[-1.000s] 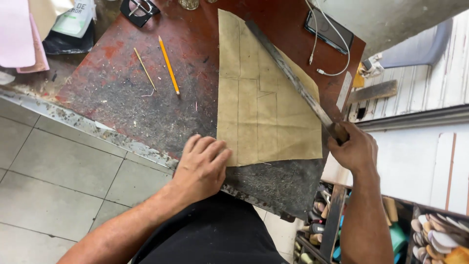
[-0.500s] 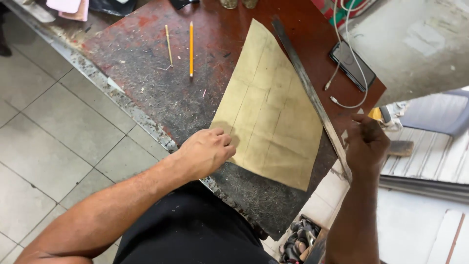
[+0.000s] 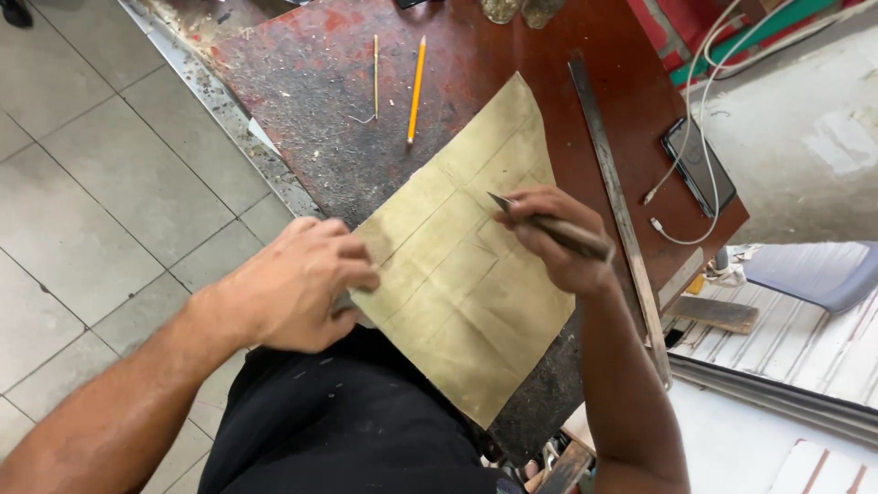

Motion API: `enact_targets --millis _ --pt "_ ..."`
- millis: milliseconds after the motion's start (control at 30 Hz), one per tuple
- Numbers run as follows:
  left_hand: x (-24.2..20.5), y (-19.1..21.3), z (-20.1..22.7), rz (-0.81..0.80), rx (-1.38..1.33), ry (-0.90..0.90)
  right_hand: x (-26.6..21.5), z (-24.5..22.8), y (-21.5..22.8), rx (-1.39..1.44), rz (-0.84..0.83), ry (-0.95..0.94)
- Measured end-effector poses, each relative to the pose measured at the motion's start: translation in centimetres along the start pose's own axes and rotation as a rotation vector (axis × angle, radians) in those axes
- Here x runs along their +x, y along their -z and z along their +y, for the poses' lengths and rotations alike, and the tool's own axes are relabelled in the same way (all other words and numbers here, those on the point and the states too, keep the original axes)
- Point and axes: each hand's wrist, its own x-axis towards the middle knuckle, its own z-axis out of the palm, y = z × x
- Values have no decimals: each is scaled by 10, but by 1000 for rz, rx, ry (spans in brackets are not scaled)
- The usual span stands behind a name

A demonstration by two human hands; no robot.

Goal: The person uses a metal ruler and a utility knife to cut a straight line on a piece of tan material. They then use scissors to trim the edges of the cut piece.

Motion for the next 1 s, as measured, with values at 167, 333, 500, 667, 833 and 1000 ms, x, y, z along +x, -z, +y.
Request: enact_targets --millis 167,333,500,667,833,1000 --pt "51 -26 -41 388 120 4 42 57 -18 127 -42 100" --pt "99 -38 -65 480 72 141 54 65 -30 -30 46 -47" --pt "126 -41 -80 366 80 123 53 73 -23 -48 -19 -95" --pt "137 -45 -90 219 88 144 52 80 -17 -92 -87 -126" --pt "139 -42 -90 177 92 150 53 82 -17 -67 -107 -139" --pt "141 -40 -88 133 91 196 55 80 -18 -113 -117 -133"
